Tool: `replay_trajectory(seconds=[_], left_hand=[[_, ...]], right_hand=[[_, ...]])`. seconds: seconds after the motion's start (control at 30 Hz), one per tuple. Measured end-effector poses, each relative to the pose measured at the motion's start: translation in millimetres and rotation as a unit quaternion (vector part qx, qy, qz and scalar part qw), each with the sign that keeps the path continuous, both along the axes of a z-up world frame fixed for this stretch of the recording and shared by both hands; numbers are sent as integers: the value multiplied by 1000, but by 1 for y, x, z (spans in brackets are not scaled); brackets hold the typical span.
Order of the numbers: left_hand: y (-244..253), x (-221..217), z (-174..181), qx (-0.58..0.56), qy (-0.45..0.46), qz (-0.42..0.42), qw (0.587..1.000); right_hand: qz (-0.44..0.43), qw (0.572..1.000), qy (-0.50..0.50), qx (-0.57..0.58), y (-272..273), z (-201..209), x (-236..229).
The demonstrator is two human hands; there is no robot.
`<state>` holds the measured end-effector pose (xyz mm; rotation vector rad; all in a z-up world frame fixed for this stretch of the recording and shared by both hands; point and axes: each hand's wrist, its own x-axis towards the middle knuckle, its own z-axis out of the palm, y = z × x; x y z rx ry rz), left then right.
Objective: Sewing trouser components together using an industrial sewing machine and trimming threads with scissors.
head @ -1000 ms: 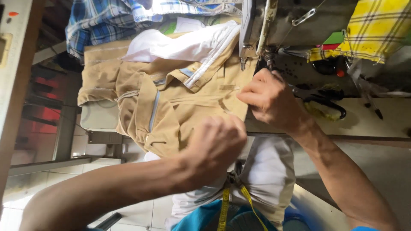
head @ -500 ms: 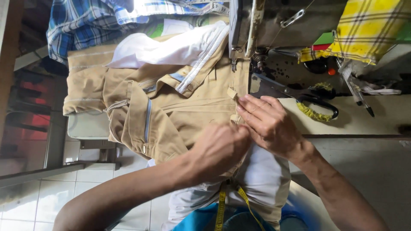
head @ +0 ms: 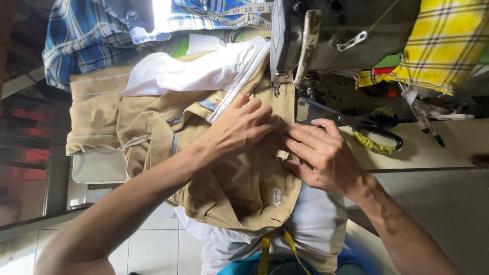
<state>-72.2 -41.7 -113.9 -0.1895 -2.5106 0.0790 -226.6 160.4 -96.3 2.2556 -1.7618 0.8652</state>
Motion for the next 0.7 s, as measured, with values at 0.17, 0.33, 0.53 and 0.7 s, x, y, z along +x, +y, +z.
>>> replay_trajectory(seconds=[0.17, 0.33, 0.53, 0.7], left_hand=[[-17, 6, 23, 27, -36, -84, 995], [-30, 10, 12, 68, -48, -111, 990], [-31, 11, 4, 78, -50, -90, 992], [-28, 14, 3, 84, -54, -81, 992]], right_hand=[[-1, 1000, -28, 5, -8, 3, -1], [-18, 999, -33, -11, -28, -8, -5], [-49, 998, 32, -38, -42, -17, -3], [-41, 998, 33, -36, -43, -7, -4]])
